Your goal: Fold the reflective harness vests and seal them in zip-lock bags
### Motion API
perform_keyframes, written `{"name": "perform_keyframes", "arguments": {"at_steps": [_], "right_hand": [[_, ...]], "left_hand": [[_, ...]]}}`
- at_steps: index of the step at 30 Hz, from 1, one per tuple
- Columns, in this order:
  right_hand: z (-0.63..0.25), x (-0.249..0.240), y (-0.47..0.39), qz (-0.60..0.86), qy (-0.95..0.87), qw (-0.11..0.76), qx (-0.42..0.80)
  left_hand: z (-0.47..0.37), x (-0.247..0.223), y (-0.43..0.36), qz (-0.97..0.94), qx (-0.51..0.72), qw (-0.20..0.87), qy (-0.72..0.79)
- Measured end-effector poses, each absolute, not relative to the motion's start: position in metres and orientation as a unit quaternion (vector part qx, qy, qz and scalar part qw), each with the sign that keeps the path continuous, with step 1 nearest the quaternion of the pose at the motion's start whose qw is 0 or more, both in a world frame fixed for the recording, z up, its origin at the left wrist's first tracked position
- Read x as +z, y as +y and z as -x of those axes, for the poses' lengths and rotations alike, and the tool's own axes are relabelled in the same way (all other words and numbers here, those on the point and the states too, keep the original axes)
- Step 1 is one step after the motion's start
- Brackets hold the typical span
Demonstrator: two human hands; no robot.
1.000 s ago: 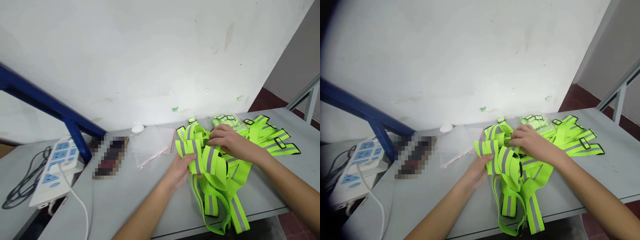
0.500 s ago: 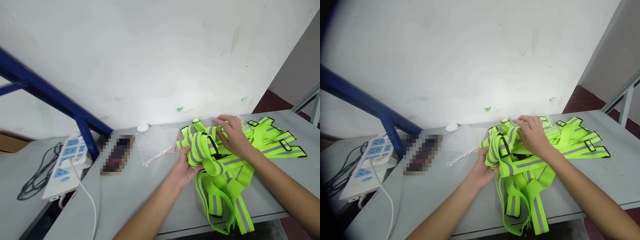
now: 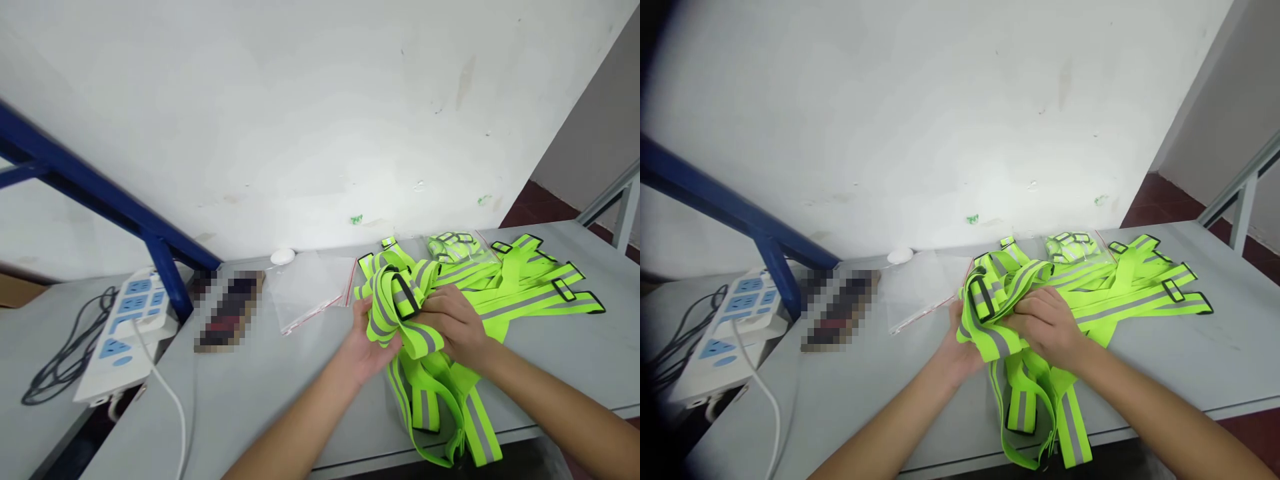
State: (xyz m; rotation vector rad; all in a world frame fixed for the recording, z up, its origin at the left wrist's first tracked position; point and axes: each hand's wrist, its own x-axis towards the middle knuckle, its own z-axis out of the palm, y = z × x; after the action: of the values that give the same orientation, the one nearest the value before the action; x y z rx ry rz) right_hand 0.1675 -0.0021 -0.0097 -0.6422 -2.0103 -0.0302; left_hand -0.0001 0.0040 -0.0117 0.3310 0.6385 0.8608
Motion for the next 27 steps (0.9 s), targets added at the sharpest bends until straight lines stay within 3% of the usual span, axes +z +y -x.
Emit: {"name": "perform_keyframes", "arguments": {"at_steps": [6,10,13,17,21,24,27], "right_hand": [[-0.19,-0.001,0.011,0.276,-0.85,0.415,-0.169],[-0.196,-0.003,0.012,0.281,-0.857,0.41,-0.139],[-0.198,-0.006,0.015,0.378,-0.835,0.401,0.007],[-0.201,-0.004,0.016,0.498,-0.707,0.355,0.356],[-0.206,0.001,0.012,0.432,-0.578,0.311,0.619],[-0.207,0.002,0.01,0.342,-0.514,0.307,0.724],[-0.201,-0.001,0.009,0.371,-0.447,0.32,0.748]], "left_hand": [[0.002,-0.019,-0.001,-0.172,0.356,0.885,0.245],[0.004,-0.018,-0.003,-0.277,0.36,0.842,0.291],[0.003,-0.018,-0.006,-0.371,0.39,0.776,0.329],[0.002,-0.021,-0.009,-0.498,0.399,0.687,0.349],[0.007,-0.016,-0.007,-0.587,0.376,0.61,0.376],[0.01,-0.009,-0.005,-0.629,0.359,0.562,0.399],[0.01,-0.008,-0.006,-0.649,0.316,0.547,0.424]]}}
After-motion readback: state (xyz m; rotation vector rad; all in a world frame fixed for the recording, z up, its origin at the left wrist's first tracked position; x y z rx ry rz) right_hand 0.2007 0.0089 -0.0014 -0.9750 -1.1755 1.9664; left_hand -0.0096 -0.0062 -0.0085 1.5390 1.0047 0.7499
